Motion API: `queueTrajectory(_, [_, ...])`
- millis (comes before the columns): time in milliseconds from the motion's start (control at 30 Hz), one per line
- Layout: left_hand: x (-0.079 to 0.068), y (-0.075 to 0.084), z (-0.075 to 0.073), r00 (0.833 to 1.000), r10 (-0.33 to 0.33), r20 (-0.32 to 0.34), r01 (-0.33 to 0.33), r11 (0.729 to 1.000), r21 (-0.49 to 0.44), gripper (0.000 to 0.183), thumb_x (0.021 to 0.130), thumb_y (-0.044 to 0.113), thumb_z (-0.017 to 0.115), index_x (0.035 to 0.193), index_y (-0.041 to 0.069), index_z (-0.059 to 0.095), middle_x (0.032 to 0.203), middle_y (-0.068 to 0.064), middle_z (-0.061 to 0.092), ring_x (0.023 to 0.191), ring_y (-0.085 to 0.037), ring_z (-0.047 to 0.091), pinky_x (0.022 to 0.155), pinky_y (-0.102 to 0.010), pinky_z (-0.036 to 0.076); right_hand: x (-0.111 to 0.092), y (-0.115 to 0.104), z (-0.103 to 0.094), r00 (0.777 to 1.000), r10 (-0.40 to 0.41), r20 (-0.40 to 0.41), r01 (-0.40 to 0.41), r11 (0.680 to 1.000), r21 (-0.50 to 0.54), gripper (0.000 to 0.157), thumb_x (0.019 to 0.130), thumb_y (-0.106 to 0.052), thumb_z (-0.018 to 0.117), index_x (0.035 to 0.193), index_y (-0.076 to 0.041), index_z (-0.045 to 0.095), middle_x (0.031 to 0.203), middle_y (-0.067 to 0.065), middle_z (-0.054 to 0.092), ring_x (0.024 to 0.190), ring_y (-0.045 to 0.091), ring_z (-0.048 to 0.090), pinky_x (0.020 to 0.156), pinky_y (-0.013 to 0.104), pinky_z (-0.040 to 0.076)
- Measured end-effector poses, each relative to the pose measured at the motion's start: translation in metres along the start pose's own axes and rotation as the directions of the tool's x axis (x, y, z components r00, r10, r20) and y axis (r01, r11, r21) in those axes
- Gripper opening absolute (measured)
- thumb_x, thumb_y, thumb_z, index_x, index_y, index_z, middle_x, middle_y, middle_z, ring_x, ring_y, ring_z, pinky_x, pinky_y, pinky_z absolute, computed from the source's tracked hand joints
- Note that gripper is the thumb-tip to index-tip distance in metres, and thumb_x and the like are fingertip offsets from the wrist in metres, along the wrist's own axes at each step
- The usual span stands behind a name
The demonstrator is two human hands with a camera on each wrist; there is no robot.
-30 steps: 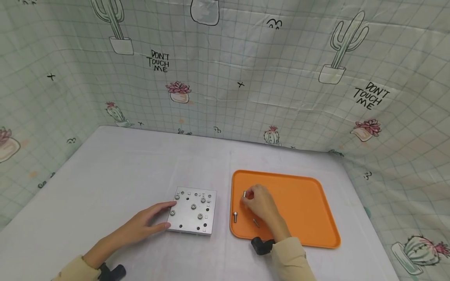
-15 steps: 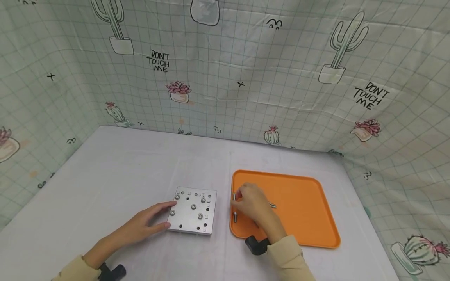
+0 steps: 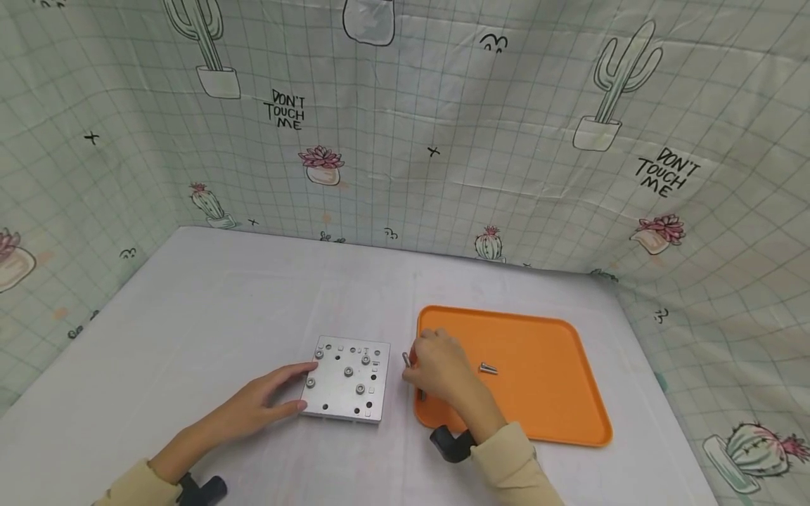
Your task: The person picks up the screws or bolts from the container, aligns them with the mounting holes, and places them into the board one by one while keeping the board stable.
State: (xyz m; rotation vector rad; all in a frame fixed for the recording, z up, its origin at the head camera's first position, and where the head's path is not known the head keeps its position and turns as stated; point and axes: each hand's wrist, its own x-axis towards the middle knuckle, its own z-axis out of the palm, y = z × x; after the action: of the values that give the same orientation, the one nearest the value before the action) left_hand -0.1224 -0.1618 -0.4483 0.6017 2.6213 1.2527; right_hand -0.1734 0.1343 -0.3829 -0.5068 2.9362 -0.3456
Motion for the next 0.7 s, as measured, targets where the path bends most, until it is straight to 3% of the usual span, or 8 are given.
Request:
queueTrajectory(200, [0.000, 0.001, 0.000, 1.000, 0.013, 0.000, -0.013, 1.000, 0.008, 0.056, 0.089, 0.041, 0.059, 0.139, 0.019, 0.043, 0.142, -0.004, 0.046, 0.134, -0.029, 0.039, 0.107, -0.050, 0.034, 0.000, -0.007, 0.000, 0.999, -0.040, 0.012, 0.041, 0.995, -0.088, 0.017, 0.075, -0.026, 0.073, 0.074, -0.012, 0.063, 0.087, 0.001, 0.057, 0.079, 0.018, 0.046, 0.071, 0.032, 0.044])
queueTrajectory(700, [-0.002, 0.002, 0.000, 1.000, 0.009, 0.000, -0.009, 1.000, -0.002, 0.056, 0.089, 0.041, 0.059, 0.139, 0.020, 0.043, 0.142, -0.004, 0.046, 0.134, -0.028, 0.039, 0.107, -0.050, 0.033, 0.003, -0.024, 0.005, 0.994, -0.092, 0.066, 0.100, 0.987, -0.123, 0.018, 0.074, -0.028, 0.073, 0.072, -0.013, 0.063, 0.082, -0.001, 0.054, 0.080, 0.019, 0.044, 0.073, 0.035, 0.042])
